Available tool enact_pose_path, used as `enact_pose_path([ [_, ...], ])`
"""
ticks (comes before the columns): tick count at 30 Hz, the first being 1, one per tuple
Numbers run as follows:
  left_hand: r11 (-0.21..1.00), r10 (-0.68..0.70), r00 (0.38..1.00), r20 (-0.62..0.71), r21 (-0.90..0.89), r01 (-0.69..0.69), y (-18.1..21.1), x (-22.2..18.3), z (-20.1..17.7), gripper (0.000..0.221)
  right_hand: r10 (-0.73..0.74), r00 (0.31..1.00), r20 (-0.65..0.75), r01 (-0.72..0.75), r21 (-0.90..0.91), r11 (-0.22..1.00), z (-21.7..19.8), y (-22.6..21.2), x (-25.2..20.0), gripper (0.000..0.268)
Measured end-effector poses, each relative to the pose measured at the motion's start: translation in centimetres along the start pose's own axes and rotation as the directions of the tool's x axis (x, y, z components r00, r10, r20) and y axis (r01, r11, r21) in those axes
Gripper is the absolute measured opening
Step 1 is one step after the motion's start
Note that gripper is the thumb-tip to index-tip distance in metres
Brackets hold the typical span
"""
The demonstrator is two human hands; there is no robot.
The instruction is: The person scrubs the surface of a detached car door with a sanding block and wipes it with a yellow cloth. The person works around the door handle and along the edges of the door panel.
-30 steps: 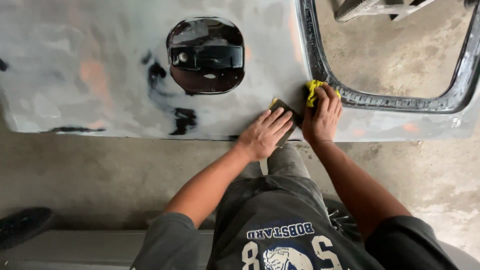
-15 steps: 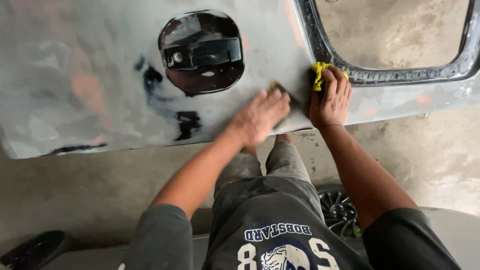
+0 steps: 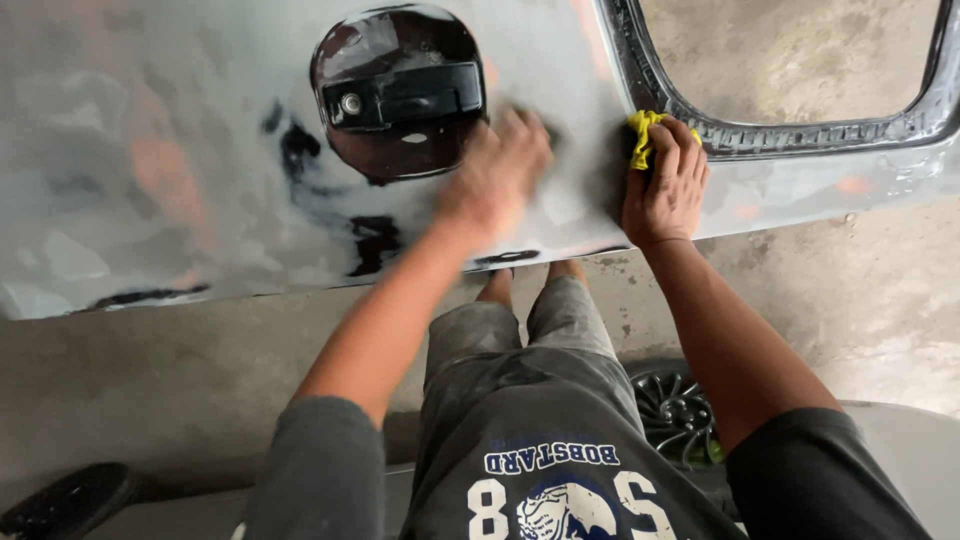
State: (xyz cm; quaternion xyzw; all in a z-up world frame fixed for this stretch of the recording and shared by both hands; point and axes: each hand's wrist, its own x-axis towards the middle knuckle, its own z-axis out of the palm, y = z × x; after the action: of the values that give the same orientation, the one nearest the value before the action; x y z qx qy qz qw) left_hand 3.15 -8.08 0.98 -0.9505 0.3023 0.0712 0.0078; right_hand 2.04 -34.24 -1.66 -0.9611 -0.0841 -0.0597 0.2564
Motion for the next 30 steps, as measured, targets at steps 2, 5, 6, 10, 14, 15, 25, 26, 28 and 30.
enact_pose_path([
  [2,0.994,-0.106,0.990,-0.087,-0.018,0.105,-0.7,0.5,2.2,0.060,-0.008,1.000,-0.005,0.008,0.017,1.000,-0.3,0.0,0.2,0.046],
  [5,0.967,-0.230,0.971,-0.068,-0.131,0.220,2.9,0.1,3.2,0.061,-0.017,1.000,-0.010,0.017,0.026,1.000,-0.4,-0.2,0.2,0.045],
  [6,0.948,-0.234,0.972,0.030,-0.216,0.235,4.6,-0.2,3.2,0.062,-0.017,1.000,-0.015,0.017,0.010,1.000,-0.2,-0.4,0.3,0.044],
  [10,0.930,0.064,0.996,-0.070,-0.357,-0.085,6.1,-2.6,1.8,0.067,-0.005,1.000,-0.004,0.005,0.027,1.000,-0.8,-0.3,0.4,0.045],
  [14,0.954,-0.136,0.986,-0.091,-0.280,0.106,-1.1,-0.1,2.7,0.067,0.011,1.000,0.013,-0.012,0.035,0.999,-0.4,-0.6,0.3,0.046],
  [15,0.972,-0.234,0.910,-0.341,-0.083,0.219,-3.0,0.9,4.2,0.071,0.019,1.000,0.020,-0.019,0.009,1.000,-0.6,-0.4,0.3,0.047],
  [25,0.892,0.131,0.991,0.001,-0.437,-0.117,3.7,0.2,-1.0,0.064,0.012,1.000,0.018,-0.013,0.047,0.999,-0.7,-0.8,0.5,0.050],
  [26,0.887,-0.066,0.989,0.134,-0.446,0.120,1.8,1.2,-2.3,0.064,0.022,1.000,0.022,-0.023,0.034,0.999,-0.6,-0.7,0.5,0.047],
  [28,0.837,-0.253,0.932,0.261,-0.423,0.346,-0.7,2.5,-1.6,0.064,0.031,0.999,0.021,-0.032,0.019,0.999,-0.6,-0.6,0.6,0.044],
  [30,0.926,-0.351,0.917,-0.188,-0.213,0.311,-1.5,2.9,2.4,0.065,0.013,1.000,0.019,-0.014,0.036,0.999,-0.9,-0.5,0.4,0.047],
])
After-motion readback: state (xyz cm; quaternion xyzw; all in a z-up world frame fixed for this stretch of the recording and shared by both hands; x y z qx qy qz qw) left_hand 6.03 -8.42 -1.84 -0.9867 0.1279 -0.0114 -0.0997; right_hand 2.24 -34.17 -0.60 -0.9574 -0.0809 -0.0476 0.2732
